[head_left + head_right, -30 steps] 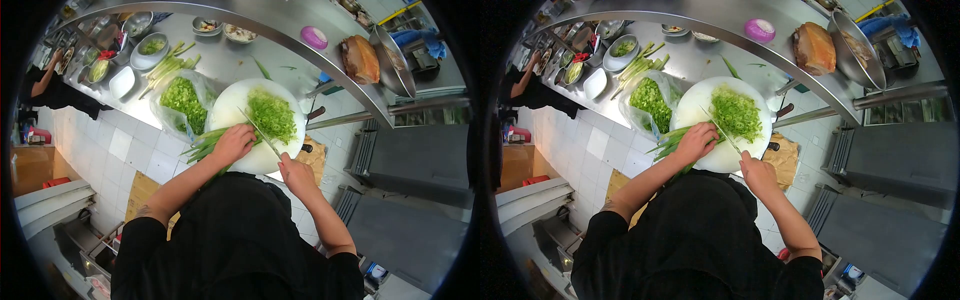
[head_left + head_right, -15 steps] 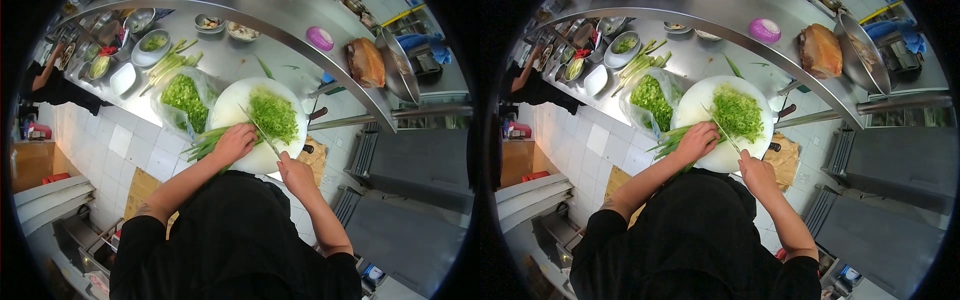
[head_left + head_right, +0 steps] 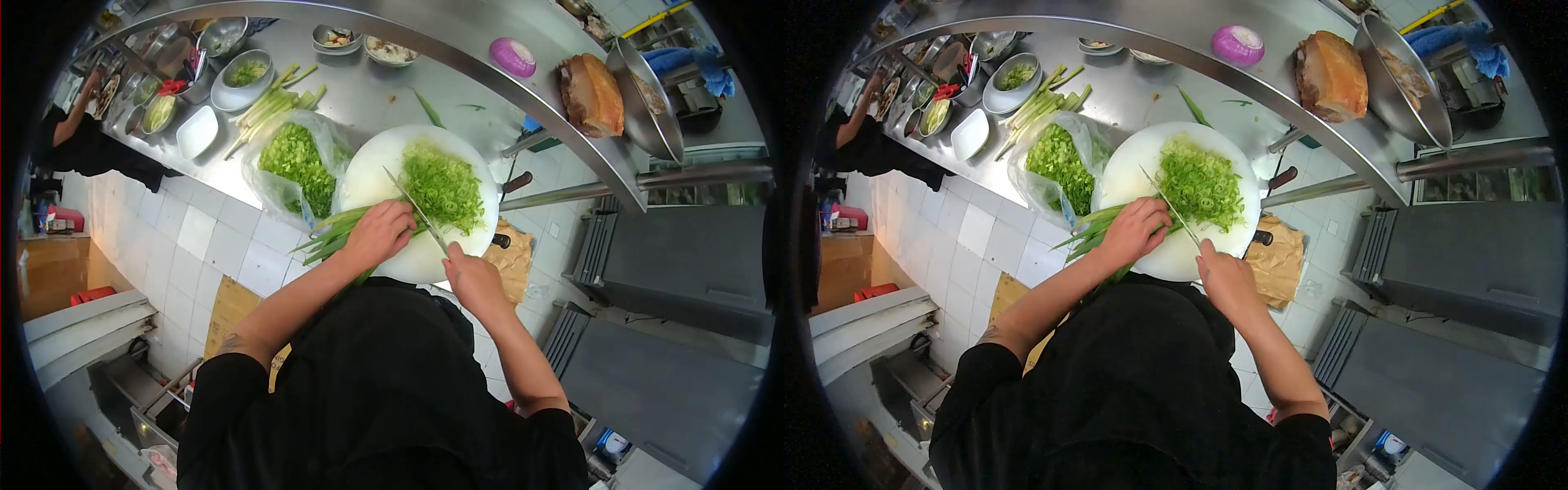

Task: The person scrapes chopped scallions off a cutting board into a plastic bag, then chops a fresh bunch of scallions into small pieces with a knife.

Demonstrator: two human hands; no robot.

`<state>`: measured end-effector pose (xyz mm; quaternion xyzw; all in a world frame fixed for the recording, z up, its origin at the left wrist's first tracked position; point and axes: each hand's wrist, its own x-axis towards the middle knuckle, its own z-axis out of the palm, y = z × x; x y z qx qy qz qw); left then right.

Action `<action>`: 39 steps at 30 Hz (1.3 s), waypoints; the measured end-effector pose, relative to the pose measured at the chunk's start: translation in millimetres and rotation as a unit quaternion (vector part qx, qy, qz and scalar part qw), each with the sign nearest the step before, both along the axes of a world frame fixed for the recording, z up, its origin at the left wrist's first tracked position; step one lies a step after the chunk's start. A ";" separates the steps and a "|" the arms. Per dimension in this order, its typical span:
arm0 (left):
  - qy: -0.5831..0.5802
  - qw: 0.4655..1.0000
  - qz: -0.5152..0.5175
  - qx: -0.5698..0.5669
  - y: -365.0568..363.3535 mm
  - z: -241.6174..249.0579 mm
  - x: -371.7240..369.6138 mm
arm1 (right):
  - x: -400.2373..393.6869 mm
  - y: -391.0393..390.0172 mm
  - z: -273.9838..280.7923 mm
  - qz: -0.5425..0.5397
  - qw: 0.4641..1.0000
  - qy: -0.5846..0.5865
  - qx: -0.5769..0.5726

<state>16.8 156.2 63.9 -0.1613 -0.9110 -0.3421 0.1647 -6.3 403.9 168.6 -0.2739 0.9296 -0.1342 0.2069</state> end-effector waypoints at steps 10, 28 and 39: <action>0.007 1.000 -0.006 -0.002 0.2 1.2 -1.4 | -0.8 0.2 24.3 -0.005 0.999 -0.031 0.044; 0.003 1.000 0.008 -0.017 1.0 4.5 0.0 | -26.1 -23.5 -50.0 0.002 0.999 0.017 -0.037; 0.013 1.000 0.004 0.000 0.5 0.2 -0.6 | -27.3 -22.0 -68.6 -0.032 0.999 -0.014 -0.041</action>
